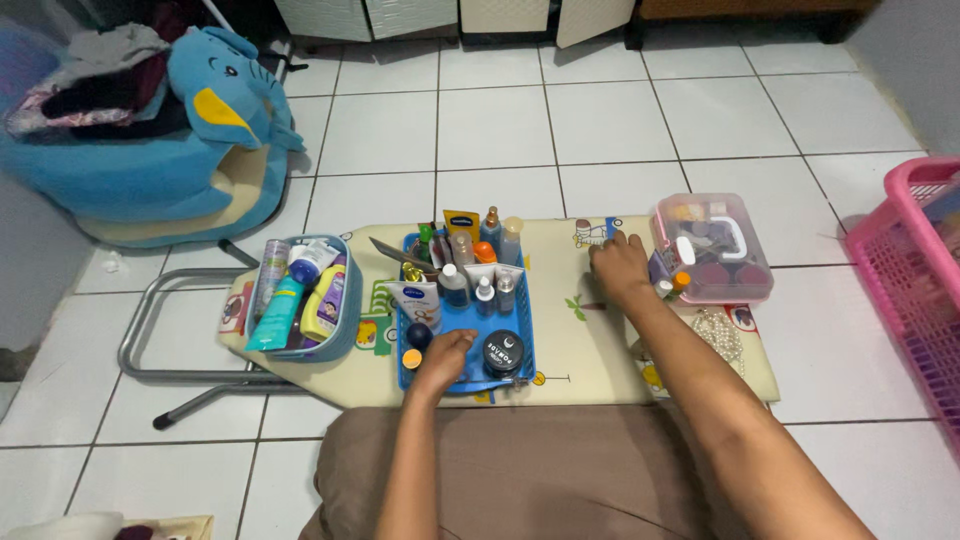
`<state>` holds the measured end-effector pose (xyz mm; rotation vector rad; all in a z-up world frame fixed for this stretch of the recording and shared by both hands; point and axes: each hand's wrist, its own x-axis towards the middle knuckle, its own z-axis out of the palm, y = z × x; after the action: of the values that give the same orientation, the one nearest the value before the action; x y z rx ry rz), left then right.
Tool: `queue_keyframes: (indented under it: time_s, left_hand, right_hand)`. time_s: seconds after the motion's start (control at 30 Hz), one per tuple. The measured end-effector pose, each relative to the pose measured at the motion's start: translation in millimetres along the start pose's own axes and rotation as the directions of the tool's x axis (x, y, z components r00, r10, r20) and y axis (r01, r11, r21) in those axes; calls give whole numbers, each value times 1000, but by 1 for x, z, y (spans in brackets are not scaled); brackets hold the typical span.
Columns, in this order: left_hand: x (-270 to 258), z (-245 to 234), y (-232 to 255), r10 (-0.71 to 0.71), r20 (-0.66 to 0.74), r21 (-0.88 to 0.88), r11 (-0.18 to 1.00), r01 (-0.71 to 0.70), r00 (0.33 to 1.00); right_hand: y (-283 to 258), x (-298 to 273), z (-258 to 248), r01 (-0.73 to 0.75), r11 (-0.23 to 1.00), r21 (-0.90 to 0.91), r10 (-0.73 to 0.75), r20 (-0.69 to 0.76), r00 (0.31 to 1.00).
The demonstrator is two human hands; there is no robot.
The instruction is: The person sits on the floor and sorts assorted toiletry bottles, tubes, jars and a pouch from an ironing board into a blue plastic basket, placing items one at a time and arranging them inside the basket.
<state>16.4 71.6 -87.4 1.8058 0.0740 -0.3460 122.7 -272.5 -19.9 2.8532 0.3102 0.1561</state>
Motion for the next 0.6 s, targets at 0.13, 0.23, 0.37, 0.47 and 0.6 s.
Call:
queue_keyframes:
  time_s: [0.13, 0.23, 0.37, 0.47, 0.6]
  left_hand:
    - [-11, -3, 6, -39, 8, -51, 998, 39, 999]
    - [-17, -2, 11, -116, 41, -115, 986, 120, 992]
    - [-18, 2, 10, -141, 31, -73, 987, 143, 990]
    - [-11, 6, 0, -72, -19, -56, 996, 70, 997]
    - [6, 15, -18, -74, -74, -122, 990, 65, 995]
  right_hand:
    - [-9, -4, -42, -106, 984, 144, 121, -100, 988]
    - [-13, -11, -84, -118, 871, 478, 239, -202, 950]
    - [-34, -5, -136, -40, 608, 793, 252, -145, 957]
    - [-70, -1, -156, 5, 544, 839, 110, -77, 991]
    - [-124, -10, -155, 291, 712, 639, -174, -241, 955]
